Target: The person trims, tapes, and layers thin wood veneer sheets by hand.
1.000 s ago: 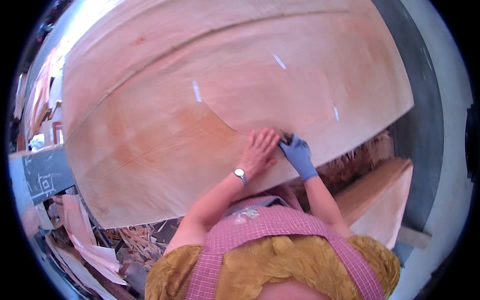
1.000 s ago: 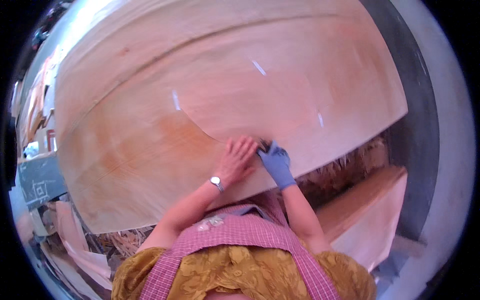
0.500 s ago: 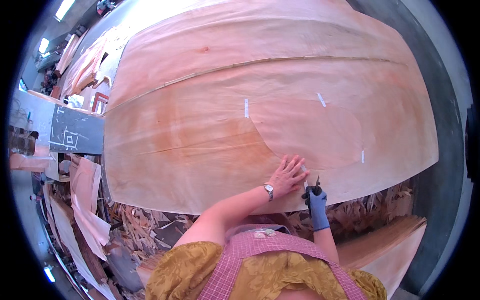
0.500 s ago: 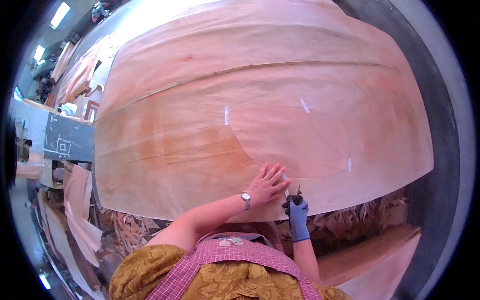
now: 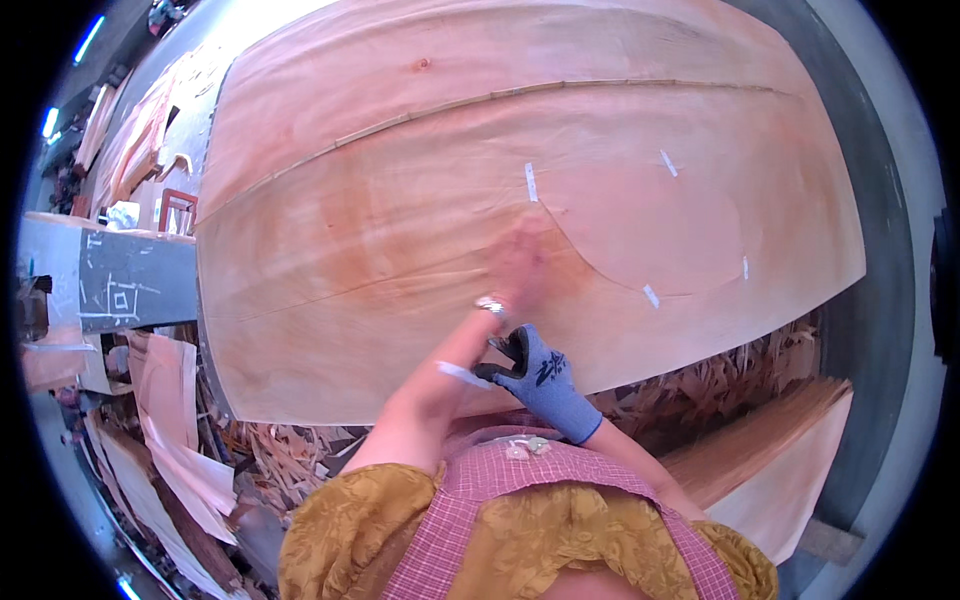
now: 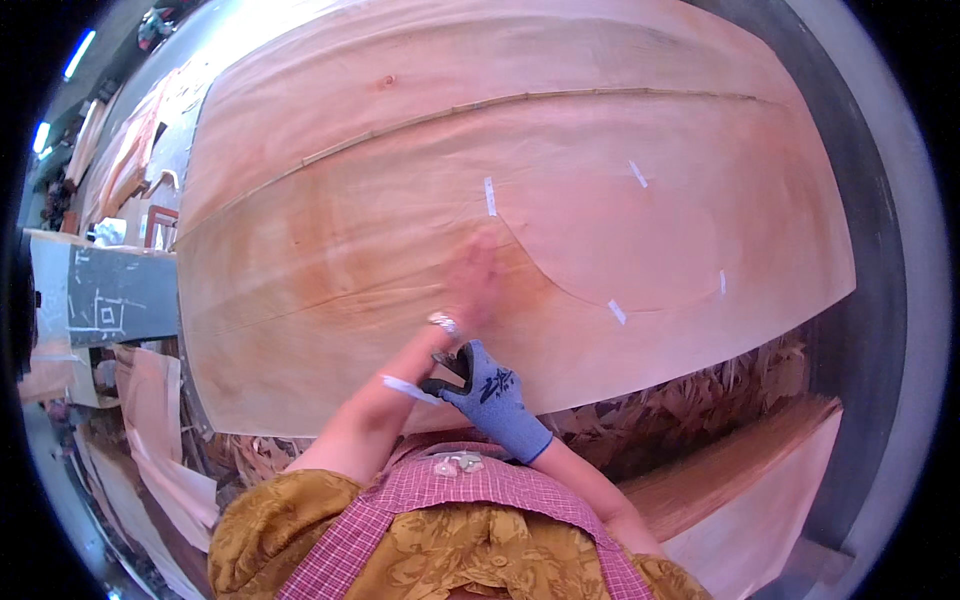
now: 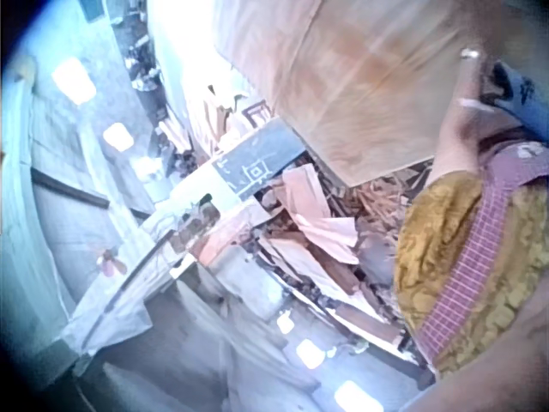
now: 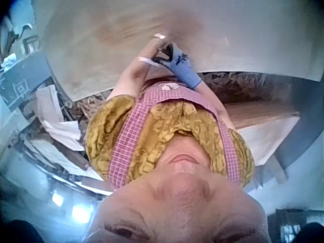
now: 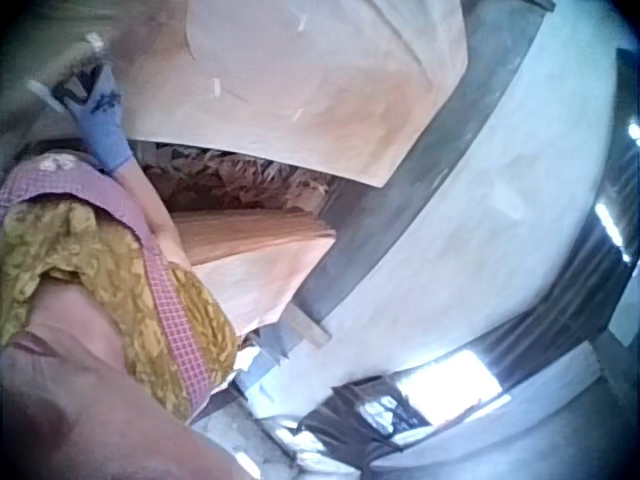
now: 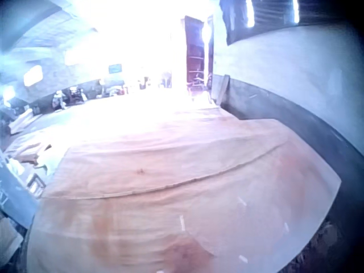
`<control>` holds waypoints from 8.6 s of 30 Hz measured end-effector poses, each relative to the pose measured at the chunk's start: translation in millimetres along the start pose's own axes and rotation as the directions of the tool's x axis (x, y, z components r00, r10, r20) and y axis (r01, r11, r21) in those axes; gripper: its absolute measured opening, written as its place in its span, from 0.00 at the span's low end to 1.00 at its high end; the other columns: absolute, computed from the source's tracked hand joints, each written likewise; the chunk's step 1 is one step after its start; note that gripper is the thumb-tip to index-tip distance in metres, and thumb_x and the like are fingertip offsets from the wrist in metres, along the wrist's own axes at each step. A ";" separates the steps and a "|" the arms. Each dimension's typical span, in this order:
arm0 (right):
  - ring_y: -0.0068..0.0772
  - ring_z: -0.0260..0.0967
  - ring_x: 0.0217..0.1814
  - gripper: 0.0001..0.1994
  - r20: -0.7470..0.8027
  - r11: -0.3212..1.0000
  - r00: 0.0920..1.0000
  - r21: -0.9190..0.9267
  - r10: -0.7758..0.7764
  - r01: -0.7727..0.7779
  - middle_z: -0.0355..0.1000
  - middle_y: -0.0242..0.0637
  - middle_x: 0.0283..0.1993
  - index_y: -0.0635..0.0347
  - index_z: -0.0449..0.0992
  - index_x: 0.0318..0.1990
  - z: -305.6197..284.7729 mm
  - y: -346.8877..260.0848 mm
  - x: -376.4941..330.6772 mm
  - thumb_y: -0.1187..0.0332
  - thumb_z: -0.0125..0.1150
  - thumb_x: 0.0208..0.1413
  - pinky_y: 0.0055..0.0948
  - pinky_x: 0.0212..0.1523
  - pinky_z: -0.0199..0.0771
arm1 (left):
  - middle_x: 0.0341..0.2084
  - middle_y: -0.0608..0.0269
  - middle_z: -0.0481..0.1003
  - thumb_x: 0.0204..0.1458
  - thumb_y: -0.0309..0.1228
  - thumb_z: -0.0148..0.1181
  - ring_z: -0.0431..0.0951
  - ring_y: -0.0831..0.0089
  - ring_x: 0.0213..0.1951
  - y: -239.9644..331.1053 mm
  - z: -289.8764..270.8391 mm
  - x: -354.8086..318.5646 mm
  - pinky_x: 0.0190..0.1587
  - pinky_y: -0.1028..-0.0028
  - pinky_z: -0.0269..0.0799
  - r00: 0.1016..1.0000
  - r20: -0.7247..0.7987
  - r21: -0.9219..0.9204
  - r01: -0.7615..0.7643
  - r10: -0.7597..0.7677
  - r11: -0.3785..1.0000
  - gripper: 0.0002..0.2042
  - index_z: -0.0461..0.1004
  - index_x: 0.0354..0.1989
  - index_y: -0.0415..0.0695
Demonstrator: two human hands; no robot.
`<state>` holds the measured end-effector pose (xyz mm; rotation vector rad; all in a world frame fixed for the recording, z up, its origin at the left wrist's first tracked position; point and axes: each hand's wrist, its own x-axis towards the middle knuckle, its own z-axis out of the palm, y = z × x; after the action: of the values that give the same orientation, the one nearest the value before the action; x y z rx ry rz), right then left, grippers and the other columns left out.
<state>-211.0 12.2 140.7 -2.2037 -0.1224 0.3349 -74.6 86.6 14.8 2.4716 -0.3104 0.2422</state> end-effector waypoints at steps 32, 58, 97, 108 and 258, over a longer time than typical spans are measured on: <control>0.25 0.75 0.33 0.08 0.015 0.573 0.920 0.778 0.392 -0.257 0.75 0.38 0.38 0.65 0.72 0.46 499.8 -237.6 -119.6 0.71 0.55 0.63 0.23 0.26 0.75 | 0.70 0.63 0.55 0.60 0.52 0.46 0.53 0.60 0.70 -608.0 -459.4 -133.4 0.67 0.41 0.44 0.983 -0.183 0.545 0.083 0.022 0.834 0.32 0.53 0.71 0.52; 0.41 0.77 0.42 0.21 -0.229 -0.213 0.792 0.887 0.566 0.409 0.77 0.38 0.40 0.52 0.72 0.54 691.0 -367.2 23.0 0.49 0.49 0.65 0.47 0.45 0.80 | 0.71 0.47 0.46 0.52 0.50 0.60 0.50 0.49 0.70 -661.5 -560.1 -46.9 0.68 0.56 0.52 0.885 0.450 0.397 -0.079 -0.118 0.915 0.45 0.45 0.72 0.43; 0.59 0.74 0.45 0.20 -0.681 0.621 0.024 0.652 0.732 -0.434 0.76 0.50 0.45 0.54 0.65 0.56 834.2 -433.0 -55.7 0.62 0.56 0.58 0.51 0.44 0.73 | 0.44 0.54 0.73 0.49 0.35 0.61 0.74 0.57 0.44 -473.4 -512.5 -111.7 0.46 0.59 0.73 0.363 0.223 -0.184 -0.896 0.905 0.405 0.14 0.75 0.43 0.43; 0.59 0.74 0.41 0.19 -0.622 0.535 -0.099 0.736 0.777 -0.415 0.76 0.51 0.43 0.52 0.66 0.58 798.7 -444.3 -71.7 0.58 0.52 0.62 0.52 0.43 0.73 | 0.46 0.56 0.73 0.44 0.40 0.58 0.72 0.58 0.52 -254.4 -417.3 -411.3 0.53 0.56 0.67 -0.116 0.557 -0.559 -0.784 0.822 0.268 0.15 0.76 0.38 0.47; 0.16 0.61 0.25 0.24 -0.700 0.549 -0.498 0.712 0.511 -0.438 0.73 0.32 0.51 0.51 0.60 0.69 1092.9 -151.5 -1504.4 0.61 0.50 0.68 0.19 0.21 0.62 | 0.26 0.71 0.71 0.54 0.34 0.66 0.68 0.80 0.24 -213.2 -454.9 -1211.5 0.26 0.76 0.65 0.774 0.415 -0.832 0.535 -0.479 0.145 0.10 0.71 0.39 0.46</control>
<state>-1957.3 631.8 -76.3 -1.5358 1.9905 -1.0127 -1217.4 727.1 -46.9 1.2361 0.3567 -0.2702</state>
